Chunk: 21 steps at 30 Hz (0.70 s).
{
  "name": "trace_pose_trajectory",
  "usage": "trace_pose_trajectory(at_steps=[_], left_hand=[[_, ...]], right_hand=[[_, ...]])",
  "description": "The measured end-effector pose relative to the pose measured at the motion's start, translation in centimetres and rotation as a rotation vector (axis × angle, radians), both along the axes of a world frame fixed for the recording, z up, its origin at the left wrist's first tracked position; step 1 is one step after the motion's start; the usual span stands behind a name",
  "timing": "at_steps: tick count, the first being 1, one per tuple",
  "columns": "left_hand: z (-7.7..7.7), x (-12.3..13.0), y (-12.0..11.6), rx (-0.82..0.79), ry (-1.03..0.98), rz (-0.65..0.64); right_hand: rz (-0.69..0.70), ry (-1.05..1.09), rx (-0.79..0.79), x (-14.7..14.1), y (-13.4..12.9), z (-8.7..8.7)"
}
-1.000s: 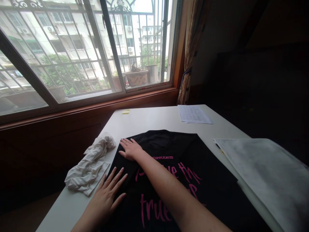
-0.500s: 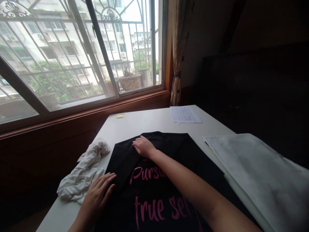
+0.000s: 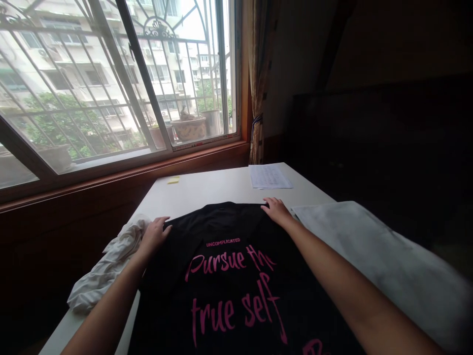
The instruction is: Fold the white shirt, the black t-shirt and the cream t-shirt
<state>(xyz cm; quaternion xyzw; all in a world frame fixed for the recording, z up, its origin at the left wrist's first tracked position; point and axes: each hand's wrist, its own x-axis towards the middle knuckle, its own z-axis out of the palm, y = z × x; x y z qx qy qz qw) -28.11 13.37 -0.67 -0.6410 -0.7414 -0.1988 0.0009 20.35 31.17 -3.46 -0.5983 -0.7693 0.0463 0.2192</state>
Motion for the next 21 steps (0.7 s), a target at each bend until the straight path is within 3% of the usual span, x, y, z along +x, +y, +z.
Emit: trace_pose_trajectory(at_steps=[3,7,15,21], left_hand=[[-0.5,-0.2,3.5,-0.058,0.003,0.127],[-0.8,-0.5,5.7,-0.14,-0.004,0.183],[-1.2,-0.1,6.9,-0.059,0.086,0.206],[-1.9,2.0,6.5,0.045,0.169,0.197]], right_hand=[[-0.056,0.016,-0.04,0.1,0.5,-0.7],[-0.072,0.032,-0.064,0.3,1.3,-0.6],[-0.124,0.016,-0.018,0.6,2.7,0.3],[-0.131,-0.041,0.041,-0.7,1.4,0.0]])
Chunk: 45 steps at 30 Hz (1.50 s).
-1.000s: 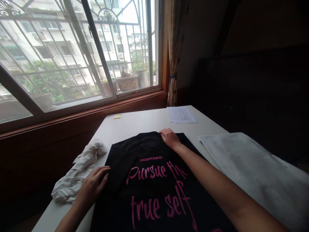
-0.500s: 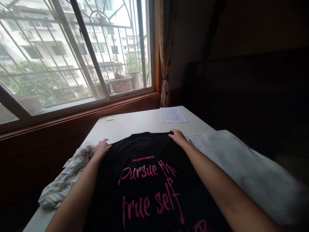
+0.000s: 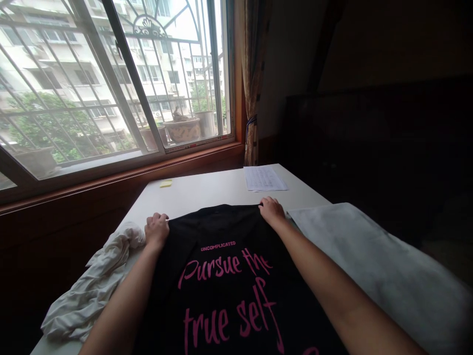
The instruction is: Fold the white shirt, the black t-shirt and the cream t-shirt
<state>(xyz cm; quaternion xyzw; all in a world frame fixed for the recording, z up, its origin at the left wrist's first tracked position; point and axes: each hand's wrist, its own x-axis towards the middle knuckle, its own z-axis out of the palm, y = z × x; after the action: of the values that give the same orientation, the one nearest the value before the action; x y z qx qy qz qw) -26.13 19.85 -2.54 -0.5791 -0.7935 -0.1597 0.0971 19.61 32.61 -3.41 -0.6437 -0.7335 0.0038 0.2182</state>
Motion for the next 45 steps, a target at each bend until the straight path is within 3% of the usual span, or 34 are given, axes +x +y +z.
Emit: trace_pose_trajectory(at_steps=[3,7,9,14,20,27,31,38,45], left_hand=[[0.4,1.6,0.2,0.023,0.046,-0.132],[0.1,4.7,0.6,-0.073,0.079,-0.413],[-0.6,6.2,0.7,-0.142,0.073,-0.49],[-1.9,7.6,0.6,-0.265,0.028,-0.489],[-1.5,7.5,0.5,-0.31,-0.002,-0.483],[-1.4,7.6,0.2,-0.28,-0.029,-0.493],[-1.3,7.4,-0.1,-0.233,-0.051,-0.502],[-1.5,6.4,0.0,-0.073,-0.081,-0.461],[-1.0,2.4,0.5,-0.02,-0.087,-0.305]], right_hand=[[0.07,-0.021,0.045,-1.6,-1.2,0.1],[0.34,-0.052,0.019,-5.0,-2.8,-0.4],[0.464,-0.066,-0.029,-6.6,-3.4,-0.9],[0.558,-0.072,-0.14,-8.2,-3.8,-1.8],[0.561,-0.061,-0.168,-7.8,-3.7,-1.8],[0.552,-0.007,-0.077,-7.9,-4.1,-1.6],[0.547,0.043,0.035,-7.8,-5.8,-0.7],[0.582,0.228,0.151,-4.6,-12.5,0.9],[0.482,0.17,-0.09,4.1,-21.5,3.5]])
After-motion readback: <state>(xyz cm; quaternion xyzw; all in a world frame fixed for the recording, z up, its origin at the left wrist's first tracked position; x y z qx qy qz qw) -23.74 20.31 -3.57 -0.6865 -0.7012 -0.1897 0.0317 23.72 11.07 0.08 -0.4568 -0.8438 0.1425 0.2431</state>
